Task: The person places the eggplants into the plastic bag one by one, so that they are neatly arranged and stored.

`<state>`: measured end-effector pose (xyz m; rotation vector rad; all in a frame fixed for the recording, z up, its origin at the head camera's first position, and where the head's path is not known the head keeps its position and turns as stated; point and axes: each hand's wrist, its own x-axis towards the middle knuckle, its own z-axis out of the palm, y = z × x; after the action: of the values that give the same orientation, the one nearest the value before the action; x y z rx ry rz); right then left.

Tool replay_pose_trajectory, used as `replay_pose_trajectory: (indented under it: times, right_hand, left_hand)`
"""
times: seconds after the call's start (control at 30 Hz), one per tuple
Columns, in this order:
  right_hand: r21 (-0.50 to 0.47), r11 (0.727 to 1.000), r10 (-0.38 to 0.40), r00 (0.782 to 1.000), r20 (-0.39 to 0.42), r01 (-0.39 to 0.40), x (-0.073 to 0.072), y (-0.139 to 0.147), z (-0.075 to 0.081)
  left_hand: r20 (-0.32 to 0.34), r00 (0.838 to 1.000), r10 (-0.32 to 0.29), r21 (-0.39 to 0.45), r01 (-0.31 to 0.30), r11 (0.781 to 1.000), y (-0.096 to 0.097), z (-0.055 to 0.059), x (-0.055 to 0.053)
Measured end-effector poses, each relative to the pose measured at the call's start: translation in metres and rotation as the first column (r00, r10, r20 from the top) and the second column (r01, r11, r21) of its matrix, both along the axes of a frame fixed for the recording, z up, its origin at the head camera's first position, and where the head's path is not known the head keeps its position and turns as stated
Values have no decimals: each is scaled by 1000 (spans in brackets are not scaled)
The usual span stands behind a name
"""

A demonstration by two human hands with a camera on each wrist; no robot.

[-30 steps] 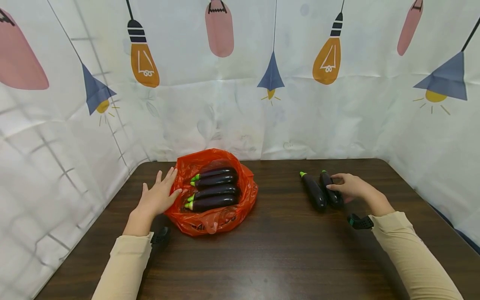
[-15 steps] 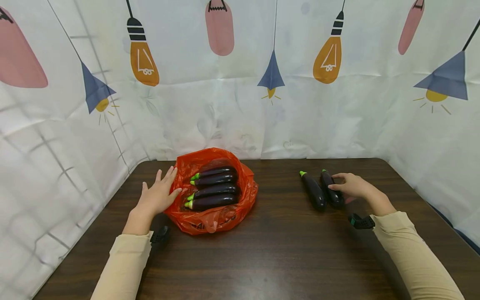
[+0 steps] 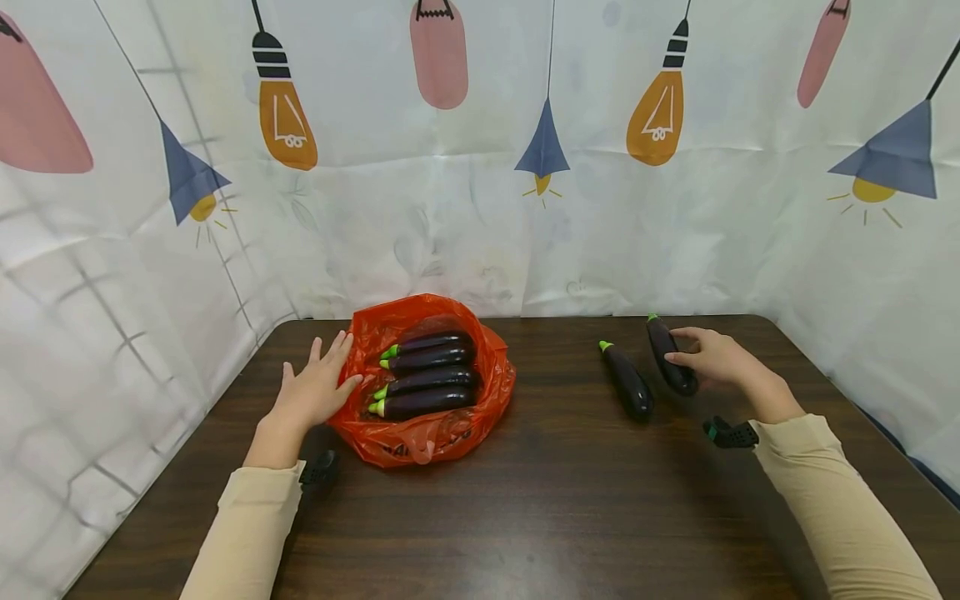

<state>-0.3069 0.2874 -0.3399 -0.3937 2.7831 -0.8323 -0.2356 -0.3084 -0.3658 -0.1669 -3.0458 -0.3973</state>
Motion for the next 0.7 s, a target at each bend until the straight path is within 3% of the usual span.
replay_pose_trajectory:
  times: [0.7]
  right_hand:
    - [31,993,116,988,-99,-113,8,-42,30]
  left_hand:
    - [7,1000,2,-1,-2,1000,1,1,1]
